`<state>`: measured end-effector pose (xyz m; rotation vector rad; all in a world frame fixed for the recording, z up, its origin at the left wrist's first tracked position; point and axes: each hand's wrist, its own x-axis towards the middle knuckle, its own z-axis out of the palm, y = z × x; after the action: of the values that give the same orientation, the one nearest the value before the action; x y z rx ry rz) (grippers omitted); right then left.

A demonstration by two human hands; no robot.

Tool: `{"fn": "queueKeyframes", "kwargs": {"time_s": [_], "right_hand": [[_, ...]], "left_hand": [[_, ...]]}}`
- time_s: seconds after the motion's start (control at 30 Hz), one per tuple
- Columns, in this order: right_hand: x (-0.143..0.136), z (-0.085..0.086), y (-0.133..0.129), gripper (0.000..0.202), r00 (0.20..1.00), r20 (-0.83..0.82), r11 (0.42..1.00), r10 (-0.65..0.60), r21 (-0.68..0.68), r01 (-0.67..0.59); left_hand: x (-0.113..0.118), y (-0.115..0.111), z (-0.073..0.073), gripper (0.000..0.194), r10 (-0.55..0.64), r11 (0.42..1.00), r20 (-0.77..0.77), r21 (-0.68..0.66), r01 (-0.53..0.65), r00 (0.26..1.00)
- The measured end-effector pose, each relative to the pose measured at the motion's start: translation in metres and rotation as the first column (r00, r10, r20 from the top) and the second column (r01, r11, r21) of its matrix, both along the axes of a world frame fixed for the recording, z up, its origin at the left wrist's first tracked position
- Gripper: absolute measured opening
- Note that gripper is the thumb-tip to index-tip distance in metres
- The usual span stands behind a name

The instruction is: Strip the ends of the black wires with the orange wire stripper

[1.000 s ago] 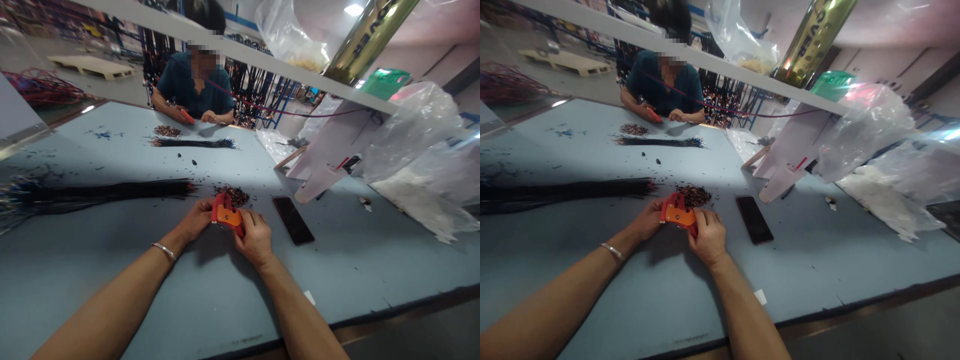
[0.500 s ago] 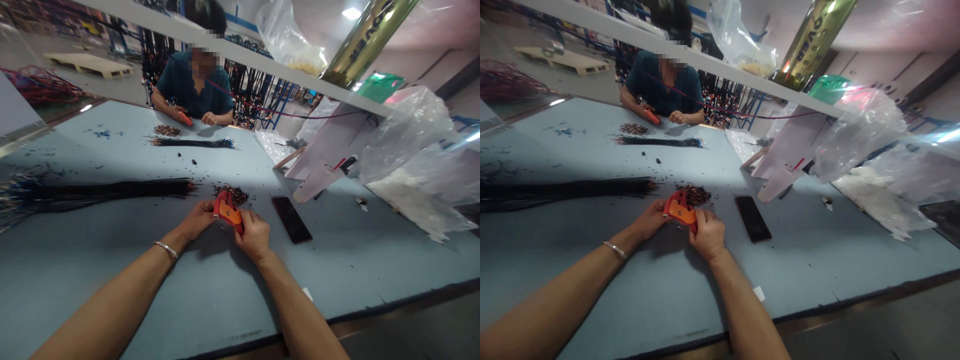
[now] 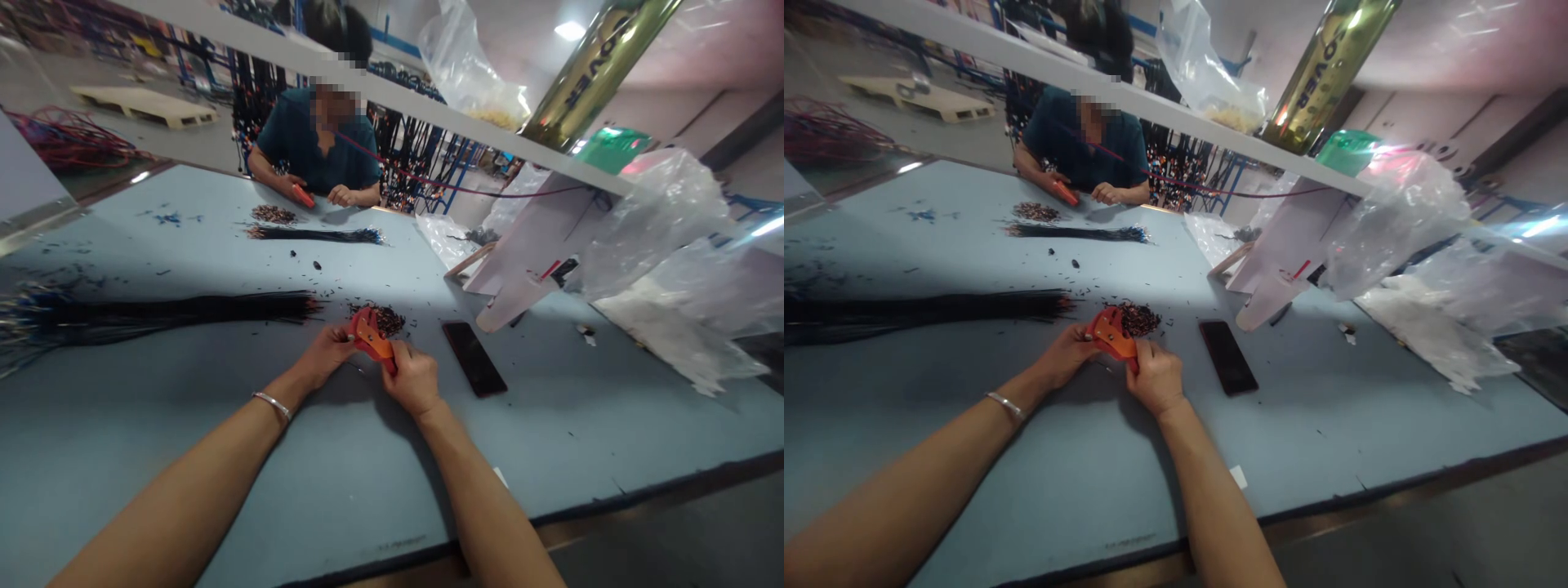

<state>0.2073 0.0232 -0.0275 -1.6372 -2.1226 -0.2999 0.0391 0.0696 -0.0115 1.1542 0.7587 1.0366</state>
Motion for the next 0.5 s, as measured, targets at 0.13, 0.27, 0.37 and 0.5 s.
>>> {"fn": "queueKeyframes", "kwargs": {"time_s": [0.13,0.27,0.37,0.5], "right_hand": [[-0.0003,-0.0002,0.0012,0.018,1.000,0.019,0.999,-0.019,-0.032,0.019],[-0.0015,0.0007,0.0023,0.022,1.000,0.012,1.000,-0.010,-0.004,0.010],[-0.0022,0.0010,0.0029,0.032,1.000,-0.011,0.999,0.003,0.033,-0.003],[-0.0019,-0.0008,0.0021,0.038,0.999,-0.043,1.000,0.018,0.021,-0.017]], "left_hand": [[0.0007,0.0008,-0.0001,0.020,0.012,1.000,-0.015,0.005,-0.012,1.000],[0.0007,0.0032,-0.0031,0.022,0.130,0.990,-0.054,0.056,-0.127,0.990],[-0.0003,0.0053,-0.0058,0.021,0.296,0.952,-0.080,0.106,-0.287,0.952],[-0.0011,0.0065,-0.0067,0.029,0.375,0.924,-0.131,0.124,-0.361,0.918]]}}
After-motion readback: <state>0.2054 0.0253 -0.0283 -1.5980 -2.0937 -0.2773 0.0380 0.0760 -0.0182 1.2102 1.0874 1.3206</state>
